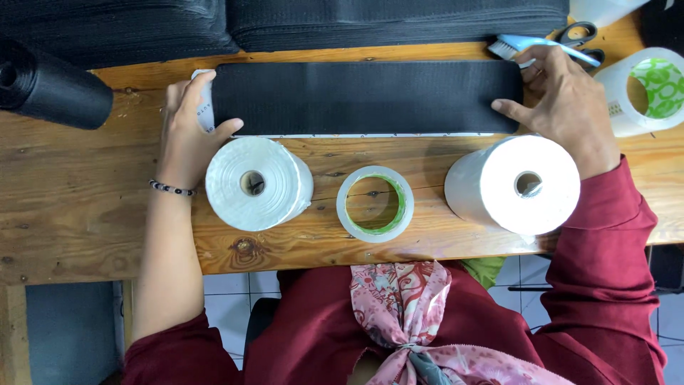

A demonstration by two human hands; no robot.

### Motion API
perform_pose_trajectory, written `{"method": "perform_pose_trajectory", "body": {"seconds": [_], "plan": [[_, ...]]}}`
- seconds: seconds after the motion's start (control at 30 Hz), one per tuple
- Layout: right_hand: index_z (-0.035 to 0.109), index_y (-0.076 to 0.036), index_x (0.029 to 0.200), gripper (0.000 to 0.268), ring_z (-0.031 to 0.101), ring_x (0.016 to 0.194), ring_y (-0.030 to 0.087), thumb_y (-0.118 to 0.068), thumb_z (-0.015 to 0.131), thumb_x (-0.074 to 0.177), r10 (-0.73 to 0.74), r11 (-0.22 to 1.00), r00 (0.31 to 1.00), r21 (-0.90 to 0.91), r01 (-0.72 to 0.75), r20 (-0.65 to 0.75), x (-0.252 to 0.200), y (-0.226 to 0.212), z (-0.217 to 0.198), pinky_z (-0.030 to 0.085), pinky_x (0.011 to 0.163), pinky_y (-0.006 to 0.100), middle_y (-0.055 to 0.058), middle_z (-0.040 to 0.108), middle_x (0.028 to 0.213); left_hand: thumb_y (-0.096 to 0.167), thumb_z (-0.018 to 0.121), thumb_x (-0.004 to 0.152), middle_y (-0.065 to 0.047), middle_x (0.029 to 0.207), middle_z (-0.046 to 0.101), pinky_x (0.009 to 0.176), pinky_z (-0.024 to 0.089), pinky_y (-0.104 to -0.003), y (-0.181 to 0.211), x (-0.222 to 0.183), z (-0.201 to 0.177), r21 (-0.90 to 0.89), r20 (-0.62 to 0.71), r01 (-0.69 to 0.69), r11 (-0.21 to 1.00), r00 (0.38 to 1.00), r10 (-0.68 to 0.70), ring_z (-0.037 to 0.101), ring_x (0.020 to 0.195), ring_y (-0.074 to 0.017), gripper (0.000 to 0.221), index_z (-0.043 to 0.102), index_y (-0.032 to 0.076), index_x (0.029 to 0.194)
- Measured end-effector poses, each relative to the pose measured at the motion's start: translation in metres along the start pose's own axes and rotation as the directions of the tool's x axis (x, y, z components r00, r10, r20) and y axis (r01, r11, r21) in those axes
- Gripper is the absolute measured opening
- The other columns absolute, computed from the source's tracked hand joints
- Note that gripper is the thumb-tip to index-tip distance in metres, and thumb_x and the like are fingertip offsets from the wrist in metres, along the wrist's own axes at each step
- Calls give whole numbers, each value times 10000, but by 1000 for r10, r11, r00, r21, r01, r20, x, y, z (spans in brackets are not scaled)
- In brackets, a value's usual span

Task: Applying adhesive to a material strip and folding it to assemble a component.

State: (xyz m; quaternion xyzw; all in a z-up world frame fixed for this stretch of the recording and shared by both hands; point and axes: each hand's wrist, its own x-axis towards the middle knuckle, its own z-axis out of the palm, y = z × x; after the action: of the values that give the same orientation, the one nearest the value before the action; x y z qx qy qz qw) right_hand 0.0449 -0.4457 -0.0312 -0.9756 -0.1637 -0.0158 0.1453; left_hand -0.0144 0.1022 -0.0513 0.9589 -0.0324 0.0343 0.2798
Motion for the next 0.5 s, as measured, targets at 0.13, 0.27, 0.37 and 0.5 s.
{"method": "perform_pose_trajectory", "body": {"seconds": [0.13, 0.27, 0.37, 0.5], "plan": [[523, -61, 1398, 649, 612, 942, 300, -176, 912, 891, -35, 985, 999, 166, 37, -12, 1, 1, 1, 467, 849, 437, 136, 626, 1071, 161, 787, 872, -179, 1282, 461, 1002, 449, -498, -14, -2, 9, -94, -82, -53, 994, 996, 45, 566, 1124, -350, 651, 534, 93, 1468], [494, -33, 1385, 598, 547, 868, 254, -3, 865, 917, -9, 938, 1000, 345, 11, -6, 0, -5, -4, 460, 843, 381, 122, 529, 1046, 149, 742, 894, -159, 1257, 467, 1016, 454, -455, -11, -5, 10, -169, -104, -52, 984, 994, 35, 538, 1138, -324, 532, 595, 109, 1404], [489, -7, 1360, 491, 523, 859, 207, 102, 779, 980, 17, 885, 999, 466, 4, -39, 1, 1, 2, 453, 806, 343, 89, 507, 1008, 183, 793, 836, -98, 1196, 491, 887, 452, -398, -9, -5, 10, -151, -100, 53, 987, 993, -69, 559, 1110, -250, 543, 626, 181, 1353], [478, -106, 1281, 415, 517, 933, 117, 49, 775, 1035, 99, 758, 994, 650, -49, -41, 3, 36, 24, 437, 799, 242, 62, 505, 1079, 150, 825, 802, -59, 1113, 492, 863, 446, -341, -8, -6, 13, -176, -183, 52, 983, 979, -85, 551, 1013, -187, 481, 667, 196, 1254]]}}
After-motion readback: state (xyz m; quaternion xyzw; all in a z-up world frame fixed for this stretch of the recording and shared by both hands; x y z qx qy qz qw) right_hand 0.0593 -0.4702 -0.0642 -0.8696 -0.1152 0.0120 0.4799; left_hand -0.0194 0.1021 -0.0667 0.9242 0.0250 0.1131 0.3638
